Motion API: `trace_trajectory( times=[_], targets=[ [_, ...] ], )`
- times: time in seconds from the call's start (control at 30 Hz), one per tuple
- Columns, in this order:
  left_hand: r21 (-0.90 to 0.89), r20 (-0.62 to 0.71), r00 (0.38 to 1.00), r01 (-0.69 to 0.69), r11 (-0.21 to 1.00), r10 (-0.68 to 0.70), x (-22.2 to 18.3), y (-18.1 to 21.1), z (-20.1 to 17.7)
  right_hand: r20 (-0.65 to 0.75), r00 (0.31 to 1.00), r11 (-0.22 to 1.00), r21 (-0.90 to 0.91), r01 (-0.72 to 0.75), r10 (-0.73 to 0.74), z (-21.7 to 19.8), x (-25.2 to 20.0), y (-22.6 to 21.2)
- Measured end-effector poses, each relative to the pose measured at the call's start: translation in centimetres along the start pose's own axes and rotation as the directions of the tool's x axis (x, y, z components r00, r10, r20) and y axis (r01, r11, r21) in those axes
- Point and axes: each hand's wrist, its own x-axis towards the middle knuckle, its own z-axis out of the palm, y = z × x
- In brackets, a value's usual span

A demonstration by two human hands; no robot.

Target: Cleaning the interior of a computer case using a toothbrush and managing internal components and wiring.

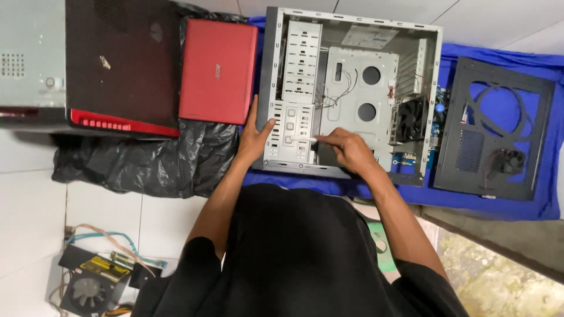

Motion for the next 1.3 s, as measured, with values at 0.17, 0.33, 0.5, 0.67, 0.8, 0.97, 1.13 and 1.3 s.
trace_trajectory(
  times=[0.17, 0.33, 0.5, 0.67, 0.8, 0.97, 1.13, 1.3],
  targets=[
    [-0.005, -0.032, 0.999, 0.008, 1.0, -0.009, -0.1, 0.8, 0.3, -0.108, 0.992, 0.993, -0.106, 0.049, -0.06, 0.3, 1.2, 2.7],
    [0.003, -0.044, 0.999, 0.007, 1.0, -0.007, -0.1, 0.1, 0.4, -0.097, 0.99, 0.967, -0.241, 0.081, -0.107, 0.6, 2.0, 4.5],
    [0.046, -0.082, 0.996, 0.04, 0.998, -0.037, -1.0, 1.6, 0.5, 0.065, 0.986, 0.982, -0.096, 0.161, -0.155, 2.4, 2.5, 3.5],
    [0.114, -0.162, 0.984, 0.095, 0.989, -0.076, -0.4, -0.1, 0.6, 0.0, 0.996, 0.959, -0.27, 0.088, -0.091, 2.8, 3.4, 4.0],
    [0.117, -0.17, 0.971, 0.188, 0.975, -0.167, -0.9, -1.5, 0.2, 0.165, 0.959, 0.967, -0.067, 0.246, -0.232, 0.5, 2.0, 1.2],
    [0.151, -0.158, 0.954, 0.278, 0.949, -0.255, -4.7, -0.8, 0.8, 0.039, 0.988, 0.978, -0.143, 0.152, -0.148, -0.1, 0.1, 2.5],
    [0.13, -0.178, 0.959, 0.244, 0.961, -0.219, -5.5, 0.1, 0.6, -0.018, 1.0, 0.964, -0.266, 0.002, -0.007, -1.6, -3.1, 3.7],
    [0.213, -0.17, 0.968, 0.217, 0.953, -0.183, -4.8, -0.9, 0.5, -0.383, 0.903, 0.941, -0.187, -0.281, 0.194, -4.7, -8.0, 3.0]
  ],
)
